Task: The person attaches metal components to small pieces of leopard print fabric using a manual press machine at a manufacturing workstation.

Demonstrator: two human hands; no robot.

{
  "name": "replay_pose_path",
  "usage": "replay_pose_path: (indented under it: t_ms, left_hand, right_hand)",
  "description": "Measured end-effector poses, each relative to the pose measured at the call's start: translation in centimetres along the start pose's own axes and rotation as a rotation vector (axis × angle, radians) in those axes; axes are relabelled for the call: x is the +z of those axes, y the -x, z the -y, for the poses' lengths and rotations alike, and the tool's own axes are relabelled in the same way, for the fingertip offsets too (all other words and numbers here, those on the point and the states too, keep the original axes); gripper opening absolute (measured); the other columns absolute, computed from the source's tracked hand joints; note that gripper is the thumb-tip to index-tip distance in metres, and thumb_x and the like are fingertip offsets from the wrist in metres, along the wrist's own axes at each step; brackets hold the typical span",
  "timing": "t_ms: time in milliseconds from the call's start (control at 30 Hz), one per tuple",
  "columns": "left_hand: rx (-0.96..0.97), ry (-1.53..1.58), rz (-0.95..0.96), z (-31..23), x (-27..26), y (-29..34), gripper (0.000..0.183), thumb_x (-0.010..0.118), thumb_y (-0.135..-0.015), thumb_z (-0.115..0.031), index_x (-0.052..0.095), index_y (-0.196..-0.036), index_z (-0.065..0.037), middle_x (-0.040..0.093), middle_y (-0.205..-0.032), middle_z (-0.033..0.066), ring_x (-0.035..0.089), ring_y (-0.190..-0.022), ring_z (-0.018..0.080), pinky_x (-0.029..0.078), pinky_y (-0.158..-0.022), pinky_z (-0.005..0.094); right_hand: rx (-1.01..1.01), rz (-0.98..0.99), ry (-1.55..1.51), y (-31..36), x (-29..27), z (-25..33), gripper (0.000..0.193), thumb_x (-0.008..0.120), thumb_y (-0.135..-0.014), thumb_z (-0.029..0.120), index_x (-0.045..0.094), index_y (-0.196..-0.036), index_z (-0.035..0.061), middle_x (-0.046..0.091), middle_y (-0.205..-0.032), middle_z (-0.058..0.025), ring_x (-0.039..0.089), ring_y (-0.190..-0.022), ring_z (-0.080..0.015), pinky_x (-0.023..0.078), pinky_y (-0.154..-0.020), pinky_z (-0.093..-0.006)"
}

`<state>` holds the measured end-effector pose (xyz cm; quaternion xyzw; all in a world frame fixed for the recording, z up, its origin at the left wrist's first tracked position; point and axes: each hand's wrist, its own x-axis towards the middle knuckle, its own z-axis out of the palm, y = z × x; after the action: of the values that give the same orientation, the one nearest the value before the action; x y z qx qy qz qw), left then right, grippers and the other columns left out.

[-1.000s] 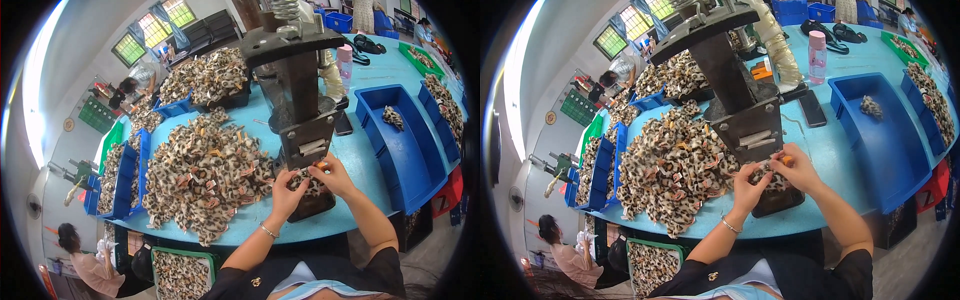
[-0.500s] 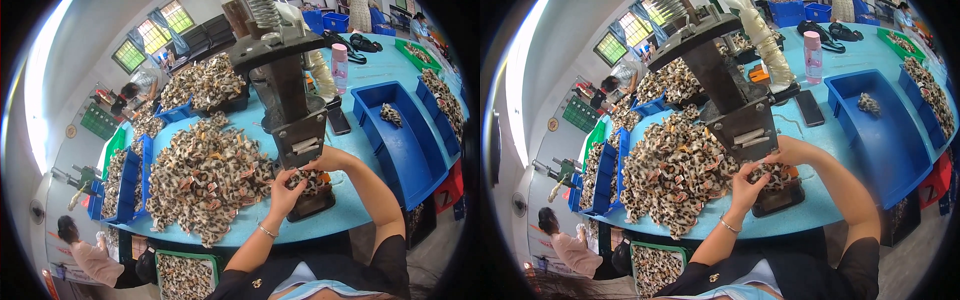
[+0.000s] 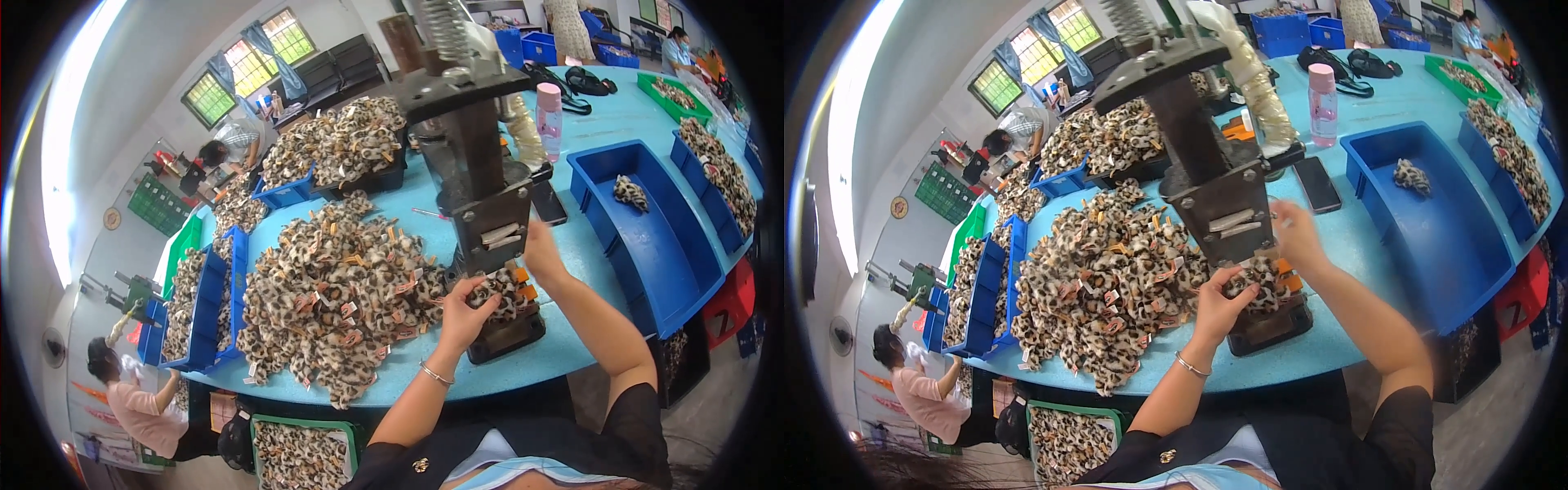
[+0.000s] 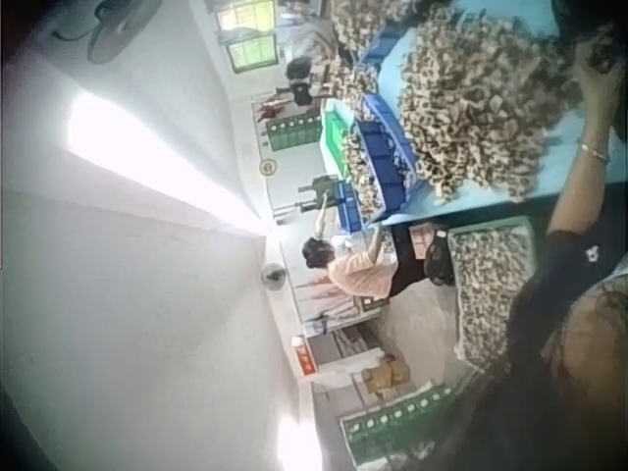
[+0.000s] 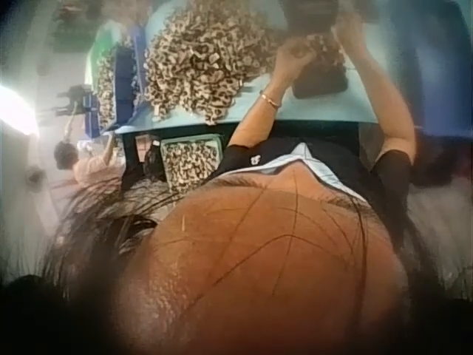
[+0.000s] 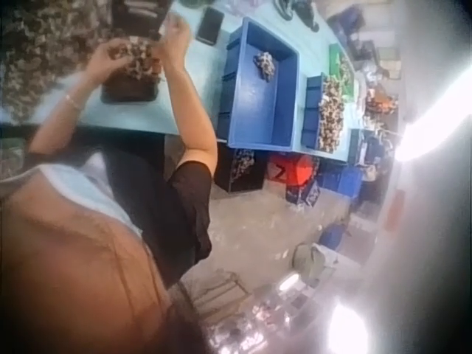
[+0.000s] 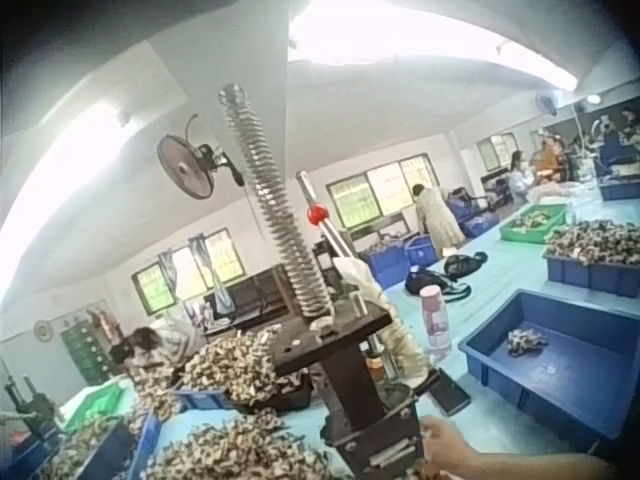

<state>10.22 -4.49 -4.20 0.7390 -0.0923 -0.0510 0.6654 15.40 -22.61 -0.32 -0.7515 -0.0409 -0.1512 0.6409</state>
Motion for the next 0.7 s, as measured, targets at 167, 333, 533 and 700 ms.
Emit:
replay_pose_path:
  t_ms: [167,333,533,700]
  left_hand:
    - [0.166,-0.145,-0.022,0.2,-0.3,0.0,0.041,0.075,-0.077,-0.016,0.060,-0.110,0.004,0.062,-0.103,0.0074,0.055,-0.098,0.0139,0.044,-0.087,0.0274]
    - [0.145,-0.139,0.006,0.1,-0.2,-0.3,0.043,0.075,-0.076,-0.017,0.059,-0.111,0.004,0.062,-0.105,0.0083,0.056,-0.099,0.0143,0.044,-0.087,0.0281]
    - [0.050,-0.021,0.011,0.4,-0.8,-0.7,0.043,0.076,-0.074,-0.016,0.059,-0.109,0.004,0.063,-0.104,0.0103,0.059,-0.097,0.0170,0.045,-0.087,0.0289]
    - [0.100,0.072,0.075,1.5,-0.2,-0.3,0.042,0.076,-0.073,-0.014,0.059,-0.107,0.004,0.063,-0.103,0.0096,0.058,-0.097,0.0158,0.045,-0.087,0.0281]
  right_hand:
    - [-0.470,-0.481,-0.121,-4.9,-2.3,9.7,0.031,0.050,-0.095,0.019,0.051,-0.119,-0.0008,0.055,-0.107,-0.0065,0.051,-0.098,-0.0123,0.041,-0.086,-0.0270]
    - [0.027,0.144,-0.379,-15.1,-2.4,20.1,0.054,0.061,-0.083,0.050,0.058,-0.107,0.0016,0.057,-0.097,-0.0083,0.051,-0.085,-0.0101,0.040,-0.076,-0.0252]
    - [-0.437,-0.202,-0.368,-9.1,-1.2,21.7,0.036,0.056,-0.089,0.037,0.058,-0.108,0.0068,0.054,-0.090,-0.0048,0.052,-0.086,-0.0160,0.043,-0.083,-0.0339]
    - [-1.119,0.296,-0.572,-0.2,-5.9,15.9,0.026,0.044,-0.094,0.030,0.037,-0.075,0.0131,0.027,-0.064,0.0042,0.031,-0.059,-0.0091,0.025,-0.058,-0.0266]
